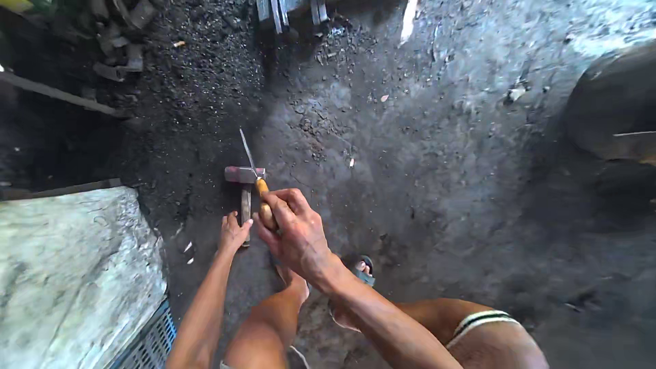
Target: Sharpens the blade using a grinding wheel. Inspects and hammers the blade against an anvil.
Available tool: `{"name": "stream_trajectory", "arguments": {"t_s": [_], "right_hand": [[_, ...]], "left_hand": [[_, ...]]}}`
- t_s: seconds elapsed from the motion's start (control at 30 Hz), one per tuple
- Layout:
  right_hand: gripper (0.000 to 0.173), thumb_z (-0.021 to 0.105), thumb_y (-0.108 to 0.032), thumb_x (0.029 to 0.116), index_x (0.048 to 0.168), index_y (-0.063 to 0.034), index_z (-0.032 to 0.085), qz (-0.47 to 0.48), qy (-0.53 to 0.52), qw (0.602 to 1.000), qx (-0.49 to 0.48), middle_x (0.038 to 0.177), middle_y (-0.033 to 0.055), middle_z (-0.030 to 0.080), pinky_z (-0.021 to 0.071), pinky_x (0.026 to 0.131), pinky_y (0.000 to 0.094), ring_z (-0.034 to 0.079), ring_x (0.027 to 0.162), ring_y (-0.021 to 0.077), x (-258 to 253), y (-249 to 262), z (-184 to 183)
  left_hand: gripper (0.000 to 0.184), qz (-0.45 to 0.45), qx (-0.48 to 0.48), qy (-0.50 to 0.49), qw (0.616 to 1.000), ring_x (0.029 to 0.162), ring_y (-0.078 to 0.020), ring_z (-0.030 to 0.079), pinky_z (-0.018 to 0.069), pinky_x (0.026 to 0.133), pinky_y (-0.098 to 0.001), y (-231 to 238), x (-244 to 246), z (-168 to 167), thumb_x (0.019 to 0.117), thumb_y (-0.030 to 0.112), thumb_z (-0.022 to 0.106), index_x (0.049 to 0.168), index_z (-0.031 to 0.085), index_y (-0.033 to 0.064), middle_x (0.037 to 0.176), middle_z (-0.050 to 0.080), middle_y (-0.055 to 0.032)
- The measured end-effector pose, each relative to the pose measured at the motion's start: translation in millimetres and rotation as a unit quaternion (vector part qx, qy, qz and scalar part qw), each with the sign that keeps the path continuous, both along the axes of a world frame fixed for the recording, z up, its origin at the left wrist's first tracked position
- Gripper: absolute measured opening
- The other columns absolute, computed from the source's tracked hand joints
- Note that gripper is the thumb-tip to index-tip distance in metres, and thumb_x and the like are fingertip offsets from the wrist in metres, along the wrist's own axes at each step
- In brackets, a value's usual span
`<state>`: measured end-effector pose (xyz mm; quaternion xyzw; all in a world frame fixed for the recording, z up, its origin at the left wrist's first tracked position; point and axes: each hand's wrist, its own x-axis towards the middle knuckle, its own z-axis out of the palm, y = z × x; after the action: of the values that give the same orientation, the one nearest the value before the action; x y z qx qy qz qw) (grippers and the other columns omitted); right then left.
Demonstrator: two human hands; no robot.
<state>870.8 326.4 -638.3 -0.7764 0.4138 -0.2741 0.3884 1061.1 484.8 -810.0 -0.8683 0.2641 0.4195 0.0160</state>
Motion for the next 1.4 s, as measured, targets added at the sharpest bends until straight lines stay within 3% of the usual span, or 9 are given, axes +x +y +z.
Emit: {"name": "stream_trajectory", "arguments": {"t_s": [0.2,0.33,0.53,0.6,0.77,0.97,1.13,1.27,1.4], "right_hand": [[0.033,0.074,-0.032,0.0925,0.115,-0.0069,0.075,-0.012,-0.017,0.999,-0.041,0.106,0.0096,0.070,0.0608,0.068,0.0263,0.070,0.084,0.0134,-4,2,-31],[0.034,0.073,-0.033,0.0927,0.115,-0.0074,0.076,0.002,-0.015,0.998,-0.065,0.105,0.0097,0.071,0.0607,0.068,0.0272,0.070,0.081,0.0144,-8,7,-35],[0.035,0.073,-0.035,0.0938,0.116,-0.0075,0.075,-0.007,-0.008,0.999,-0.053,0.106,0.0097,0.071,0.0609,0.068,0.0279,0.070,0.081,0.0146,-14,14,-37],[0.034,0.073,-0.035,0.0939,0.115,-0.0076,0.075,-0.016,-0.010,0.999,-0.051,0.106,0.0093,0.070,0.0607,0.067,0.0273,0.070,0.080,0.0137,-16,13,-37],[0.035,0.074,-0.032,0.0927,0.116,-0.0058,0.074,-0.019,-0.020,0.998,-0.053,0.108,0.0099,0.068,0.0601,0.064,0.0298,0.069,0.082,0.0148,-18,15,-43],[0.031,0.078,-0.027,0.0887,0.114,-0.0097,0.075,-0.036,-0.039,0.999,-0.001,0.106,0.0074,0.066,0.0594,0.062,0.0282,0.066,0.080,0.0118,-34,16,-48],[0.027,0.072,-0.025,0.0916,0.116,-0.0145,0.072,-0.055,0.083,0.988,0.118,0.103,0.0042,0.067,0.0592,0.074,0.0386,0.066,0.088,0.0163,-110,-12,-81],[0.026,0.069,-0.034,0.0960,0.113,-0.0141,0.074,-0.050,0.181,0.965,0.183,0.103,0.0093,0.071,0.0577,0.084,0.0518,0.069,0.094,0.0264,-167,-36,-180],[0.052,0.083,-0.050,0.0830,0.120,-0.0160,0.069,0.006,0.258,0.946,0.196,0.114,0.0160,0.064,0.0577,0.082,0.0583,0.067,0.100,0.0360,-180,-45,-256]], "left_hand": [[0.071,-0.029,0.047,-0.045,0.997,0.130,-0.0388,0.058,0.0472,0.107,-0.0587,-24,-7,-35,0.0957,0.041,0.067,0.150,0.045,0.0007,0.144,0.055,-0.0242],[0.058,0.065,0.000,0.128,0.990,0.100,-0.0285,0.069,0.0569,0.087,-0.0515,-37,8,-16,0.0830,0.034,0.078,0.129,0.061,0.0013,0.111,0.070,-0.0177],[0.024,0.388,-0.180,0.387,0.817,0.050,-0.0122,0.061,0.0537,0.046,-0.0283,-37,-21,-3,0.0758,0.009,0.060,0.099,0.055,0.0079,0.063,0.061,-0.0027],[0.033,0.406,-0.226,0.462,0.756,0.053,-0.0143,0.064,0.0562,0.048,-0.0304,-33,-20,-19,0.0794,0.015,0.059,0.111,0.061,0.0069,0.068,0.065,-0.0045],[0.036,0.425,-0.280,0.453,0.732,0.066,-0.0151,0.066,0.0555,0.056,-0.0272,-41,-13,-47,0.1074,0.019,0.031,0.117,0.061,0.0025,0.085,0.069,-0.0094],[0.031,0.450,-0.234,0.594,0.624,0.043,-0.0081,0.052,0.0468,0.040,-0.0207,-43,3,-61,0.1071,0.028,0.037,0.122,0.058,0.0105,0.064,0.055,-0.0007],[0.021,0.419,-0.216,0.541,0.697,0.041,-0.0050,0.048,0.0459,0.037,-0.0182,-47,6,-61,0.1057,0.022,0.045,0.118,0.057,0.0089,0.064,0.050,0.0020],[0.013,0.401,-0.231,0.464,0.755,0.041,-0.0062,0.045,0.0442,0.037,-0.0200,-53,-14,-53,0.1049,0.018,0.046,0.110,0.055,0.0110,0.063,0.048,0.0022],[0.018,0.324,-0.226,0.326,0.859,0.042,-0.0142,0.049,0.0500,0.038,-0.0309,-58,-42,-35,0.1002,0.010,0.056,0.117,0.051,0.0075,0.064,0.049,-0.0038]]}}
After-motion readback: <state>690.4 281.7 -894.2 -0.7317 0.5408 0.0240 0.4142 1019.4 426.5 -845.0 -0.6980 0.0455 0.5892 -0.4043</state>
